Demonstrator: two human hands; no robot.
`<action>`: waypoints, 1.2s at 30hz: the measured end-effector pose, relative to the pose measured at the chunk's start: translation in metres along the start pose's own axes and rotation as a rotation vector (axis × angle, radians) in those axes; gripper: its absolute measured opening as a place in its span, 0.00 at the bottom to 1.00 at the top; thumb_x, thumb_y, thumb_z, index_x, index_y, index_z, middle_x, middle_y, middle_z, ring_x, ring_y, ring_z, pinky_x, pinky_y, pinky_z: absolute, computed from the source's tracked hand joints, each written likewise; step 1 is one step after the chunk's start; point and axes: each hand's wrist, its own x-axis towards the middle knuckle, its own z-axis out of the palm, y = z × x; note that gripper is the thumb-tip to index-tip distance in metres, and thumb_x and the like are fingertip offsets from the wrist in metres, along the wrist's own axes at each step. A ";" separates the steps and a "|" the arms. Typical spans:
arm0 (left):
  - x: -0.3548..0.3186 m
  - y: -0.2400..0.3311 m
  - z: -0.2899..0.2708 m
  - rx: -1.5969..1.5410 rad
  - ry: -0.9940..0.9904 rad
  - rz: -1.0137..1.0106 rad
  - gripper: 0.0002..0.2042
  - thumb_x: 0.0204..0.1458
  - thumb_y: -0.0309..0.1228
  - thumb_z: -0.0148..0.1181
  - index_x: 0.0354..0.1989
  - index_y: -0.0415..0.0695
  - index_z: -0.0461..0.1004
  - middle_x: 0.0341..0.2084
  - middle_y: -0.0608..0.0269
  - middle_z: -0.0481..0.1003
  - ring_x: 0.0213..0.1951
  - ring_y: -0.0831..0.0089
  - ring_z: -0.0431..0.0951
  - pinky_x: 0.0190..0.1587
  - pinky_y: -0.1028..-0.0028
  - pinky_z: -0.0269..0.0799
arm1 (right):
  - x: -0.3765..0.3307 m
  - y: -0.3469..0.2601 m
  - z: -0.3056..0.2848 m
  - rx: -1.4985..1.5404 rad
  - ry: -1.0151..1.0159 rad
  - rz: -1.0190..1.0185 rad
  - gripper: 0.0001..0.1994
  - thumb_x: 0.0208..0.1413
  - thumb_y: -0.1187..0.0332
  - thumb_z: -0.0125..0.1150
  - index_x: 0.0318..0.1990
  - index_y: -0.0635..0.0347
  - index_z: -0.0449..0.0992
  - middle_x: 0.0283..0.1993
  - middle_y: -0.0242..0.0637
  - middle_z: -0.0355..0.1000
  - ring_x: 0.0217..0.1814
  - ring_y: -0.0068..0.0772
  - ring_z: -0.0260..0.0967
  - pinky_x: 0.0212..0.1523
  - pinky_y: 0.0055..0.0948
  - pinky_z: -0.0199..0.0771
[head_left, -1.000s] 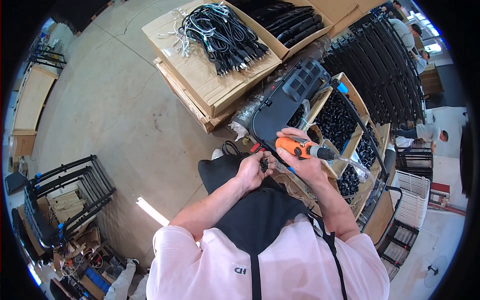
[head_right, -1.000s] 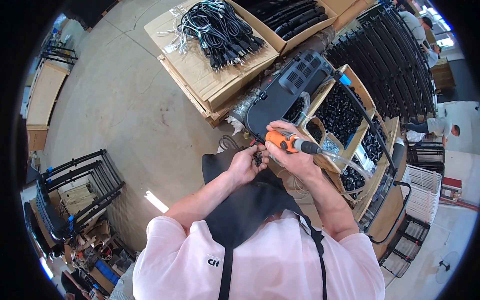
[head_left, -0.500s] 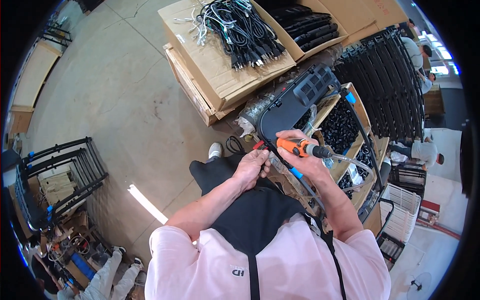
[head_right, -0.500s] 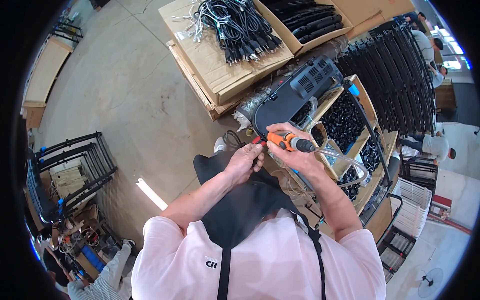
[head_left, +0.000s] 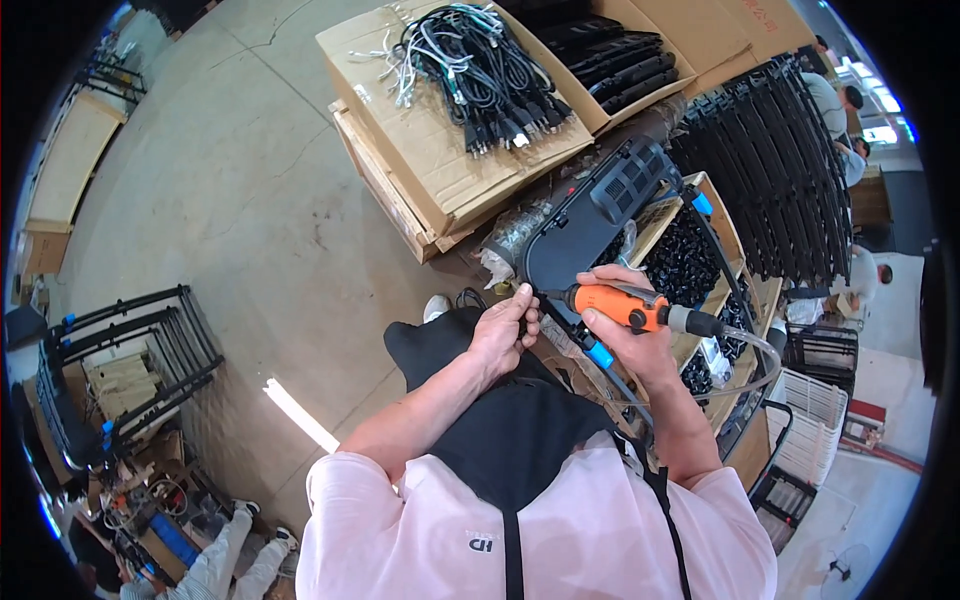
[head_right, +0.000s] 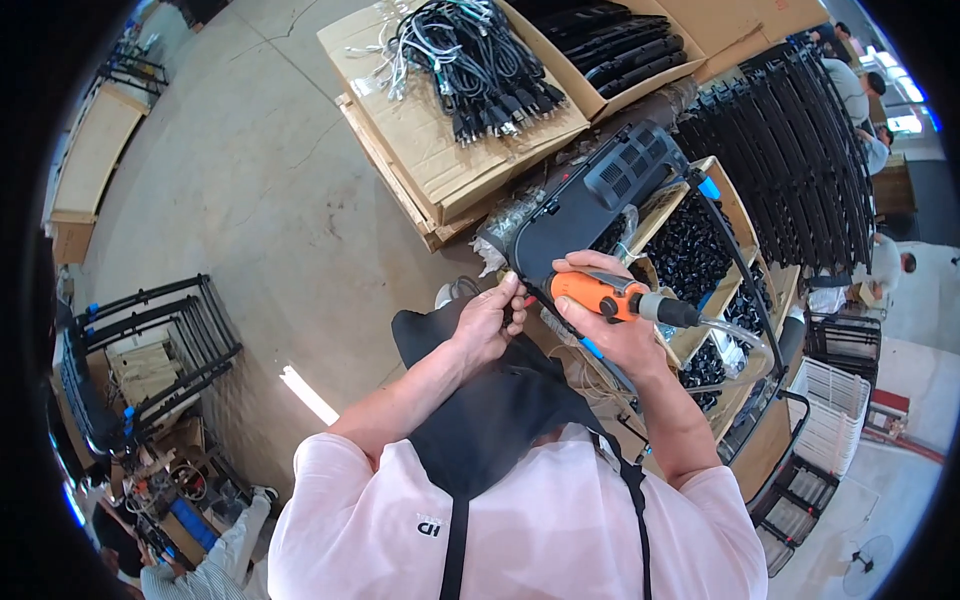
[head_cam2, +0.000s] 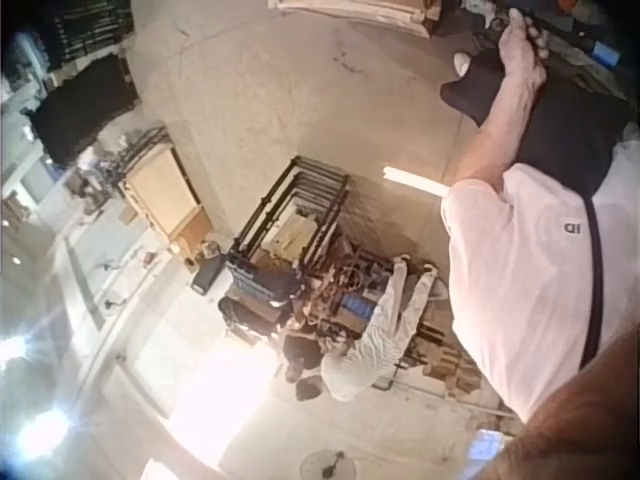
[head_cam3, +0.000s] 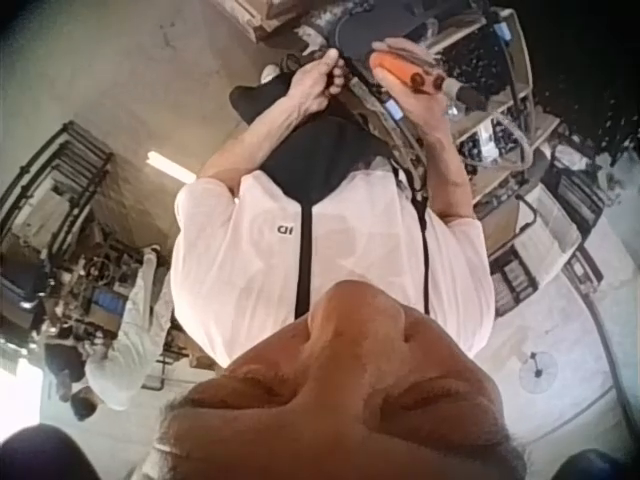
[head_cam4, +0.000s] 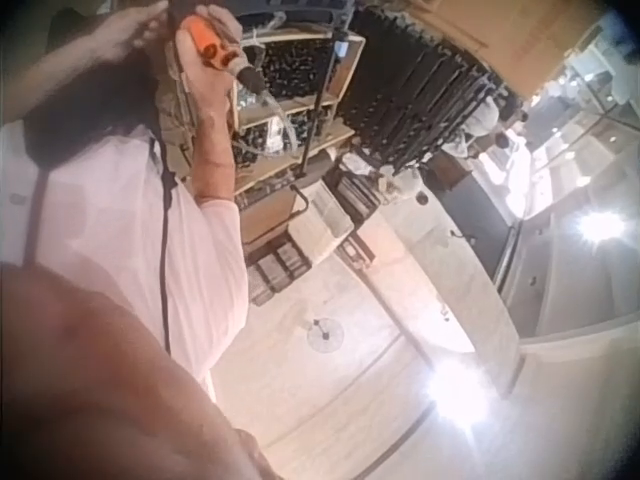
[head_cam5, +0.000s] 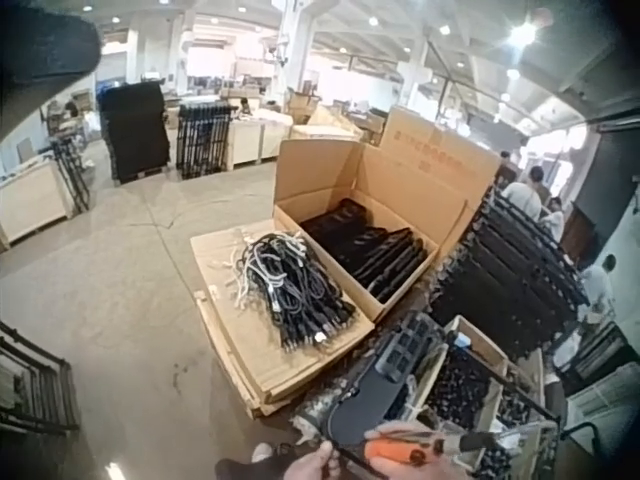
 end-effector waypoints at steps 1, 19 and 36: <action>0.001 0.006 0.005 -0.056 0.010 -0.004 0.14 0.68 0.45 0.60 0.40 0.46 0.75 0.26 0.71 0.73 0.27 0.78 0.70 0.26 0.78 0.63 | 0.001 0.000 -0.001 0.054 0.011 0.010 0.26 0.55 0.81 0.68 0.62 0.65 0.69 0.60 0.49 0.76 0.62 0.37 0.75 0.65 0.38 0.74; 0.043 0.048 0.040 -0.253 -0.147 -0.236 0.13 0.70 0.43 0.55 0.47 0.46 0.74 0.29 0.71 0.71 0.29 0.77 0.70 0.27 0.79 0.66 | 0.029 0.002 -0.012 0.058 0.153 0.074 0.26 0.56 0.79 0.69 0.62 0.61 0.69 0.60 0.46 0.75 0.65 0.37 0.73 0.67 0.40 0.73; 0.049 0.063 0.035 0.191 -0.163 -0.235 0.18 0.76 0.42 0.41 0.53 0.39 0.73 0.37 0.60 0.79 0.33 0.71 0.79 0.32 0.73 0.76 | 0.095 0.023 0.009 -0.200 0.191 0.120 0.21 0.56 0.75 0.71 0.58 0.59 0.77 0.50 0.38 0.81 0.48 0.24 0.79 0.52 0.28 0.80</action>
